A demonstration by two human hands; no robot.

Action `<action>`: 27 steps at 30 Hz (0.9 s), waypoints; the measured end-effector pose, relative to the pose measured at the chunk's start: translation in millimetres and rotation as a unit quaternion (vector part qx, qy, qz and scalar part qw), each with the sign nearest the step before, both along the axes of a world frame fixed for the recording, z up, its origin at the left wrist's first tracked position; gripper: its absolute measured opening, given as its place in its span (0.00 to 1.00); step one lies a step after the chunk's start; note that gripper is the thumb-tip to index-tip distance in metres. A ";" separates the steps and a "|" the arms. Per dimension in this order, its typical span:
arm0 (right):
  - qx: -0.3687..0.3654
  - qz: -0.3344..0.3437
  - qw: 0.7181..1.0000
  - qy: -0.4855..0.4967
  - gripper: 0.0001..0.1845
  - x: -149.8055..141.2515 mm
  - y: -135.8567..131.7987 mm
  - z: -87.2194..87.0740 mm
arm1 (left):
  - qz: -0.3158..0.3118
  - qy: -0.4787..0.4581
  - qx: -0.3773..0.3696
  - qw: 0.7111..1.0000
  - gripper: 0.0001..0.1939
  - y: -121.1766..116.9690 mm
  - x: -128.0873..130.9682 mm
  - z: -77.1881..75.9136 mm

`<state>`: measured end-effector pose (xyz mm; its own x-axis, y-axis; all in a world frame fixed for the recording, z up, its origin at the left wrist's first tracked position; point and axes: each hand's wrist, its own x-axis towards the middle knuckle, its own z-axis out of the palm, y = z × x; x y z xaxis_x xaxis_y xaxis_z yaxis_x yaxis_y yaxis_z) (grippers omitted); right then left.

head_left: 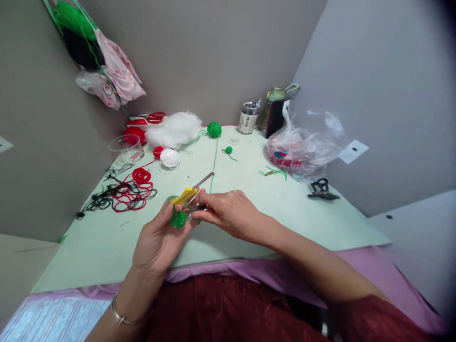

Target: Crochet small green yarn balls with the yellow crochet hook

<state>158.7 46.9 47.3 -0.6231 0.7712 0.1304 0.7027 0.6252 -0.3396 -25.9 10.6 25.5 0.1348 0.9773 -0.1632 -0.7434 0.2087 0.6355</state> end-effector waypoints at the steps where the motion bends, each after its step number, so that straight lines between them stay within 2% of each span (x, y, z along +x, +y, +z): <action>1: 0.004 0.001 1.000 -0.002 0.19 -0.4 0.3 -0.1 | -0.002 0.002 0.000 1.000 0.06 -0.1 0.0 -0.4; 5: 0.006 0.006 1.000 0.003 0.18 0.7 -0.6 1.2 | -0.010 -0.004 0.002 1.000 0.05 0.1 -1.1 -0.9; 9: -0.017 0.005 1.000 -0.006 0.18 14.4 -4.9 1.1 | 0.011 -0.008 -0.013 1.000 0.07 2.3 -4.3 -1.1; 11: -0.020 -0.016 1.000 -0.009 0.18 25.0 -6.9 -2.2 | 0.018 -0.011 -0.028 0.999 0.08 3.6 -4.7 -3.4; 12: 0.003 -0.037 0.999 0.010 0.18 29.9 -7.8 -4.4 | 0.017 -0.011 -0.035 0.999 0.07 3.9 -4.0 -5.1; 14: 0.031 -0.060 0.992 0.107 0.25 37.0 -9.6 -8.4 | 0.001 -0.006 -0.041 0.999 0.06 3.6 0.2 -9.4; 16: 0.000 -0.039 0.970 0.238 0.33 38.6 -12.0 -10.7 | -0.034 0.002 -0.028 0.999 0.07 2.4 7.6 -13.9; 17: -0.023 -0.016 0.955 0.294 0.33 37.4 -13.4 -11.3 | -0.054 0.007 -0.019 0.998 0.08 1.7 12.0 -16.1; 20: -0.057 0.055 0.925 0.370 0.16 28.9 -17.0 -13.5 | -0.084 0.031 -0.005 0.996 0.11 0.2 23.9 -23.3; 22: -0.008 0.076 0.930 0.360 0.10 23.2 -17.6 -17.1 | -0.090 0.051 -0.002 0.995 0.12 0.1 28.3 -28.6; 25: 0.151 0.076 0.942 0.289 0.11 19.4 -15.9 -23.6 | -0.101 0.070 -0.006 0.992 0.13 0.9 28.8 -35.1; 27: 0.236 0.077 0.940 0.234 0.11 20.0 -14.2 -25.4 | -0.104 0.076 -0.007 0.992 0.13 1.7 27.1 -36.4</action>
<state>178.7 32.7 21.9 -0.5111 0.4642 0.7234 0.4344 0.8657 -0.2485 1.2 12.3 -10.9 0.3070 0.9282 -0.2104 -0.5792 0.3576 0.7326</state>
